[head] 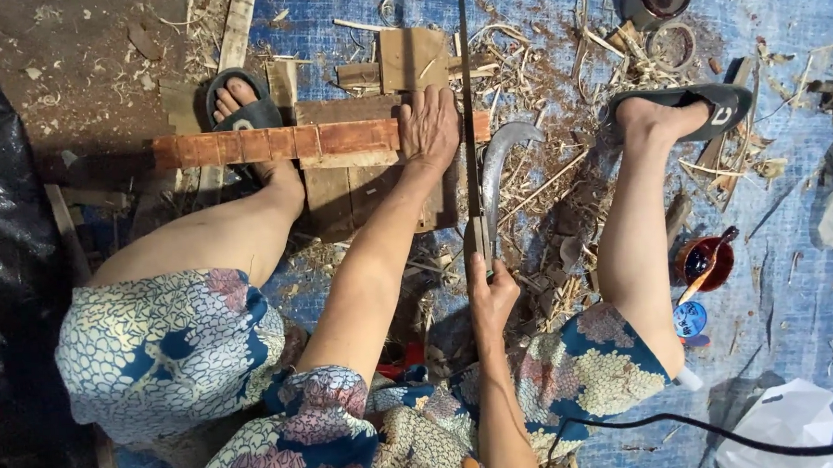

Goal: The person saws a piece of wood by holding it with one hand and cutting it with a sickle in the other, shifting the wood as needed.

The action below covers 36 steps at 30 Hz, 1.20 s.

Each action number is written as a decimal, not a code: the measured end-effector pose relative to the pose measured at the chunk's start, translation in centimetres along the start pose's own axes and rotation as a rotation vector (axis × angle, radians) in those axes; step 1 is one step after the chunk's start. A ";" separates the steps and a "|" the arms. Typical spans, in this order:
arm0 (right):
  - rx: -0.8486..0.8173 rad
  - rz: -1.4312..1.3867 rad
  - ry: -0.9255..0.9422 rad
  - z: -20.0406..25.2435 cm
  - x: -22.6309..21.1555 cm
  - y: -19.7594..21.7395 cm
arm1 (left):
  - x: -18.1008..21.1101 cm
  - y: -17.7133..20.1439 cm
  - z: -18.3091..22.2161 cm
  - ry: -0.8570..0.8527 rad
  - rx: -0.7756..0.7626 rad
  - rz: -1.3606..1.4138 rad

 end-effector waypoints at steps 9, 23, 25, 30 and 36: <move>-0.035 0.155 -0.007 -3.2 -1.3 -1.6 | -0.6 -1.8 -0.1 -0.036 0.055 0.003; -0.114 0.205 -0.036 -1.5 -7.9 -0.5 | 0.1 1.8 0.6 0.030 0.016 0.173; -0.119 0.178 0.002 -3.2 -7.6 -1.4 | -0.4 2.3 0.8 0.096 0.008 0.385; -0.191 0.173 -0.115 4.7 -6.0 2.0 | -0.3 0.1 -0.5 0.041 -0.084 0.221; -0.182 0.129 0.008 -3.0 -8.0 -0.9 | -0.4 -0.9 0.2 -0.038 -0.054 0.084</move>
Point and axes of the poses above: each hand's wrist, its own z-axis away from the middle knuckle, its own y-axis out of the back of the hand, x = y × z, the point moved 7 cm from there along -z, towards the middle knuckle, and after that the axes turned 4 degrees about -x, right-handed, at the moved point
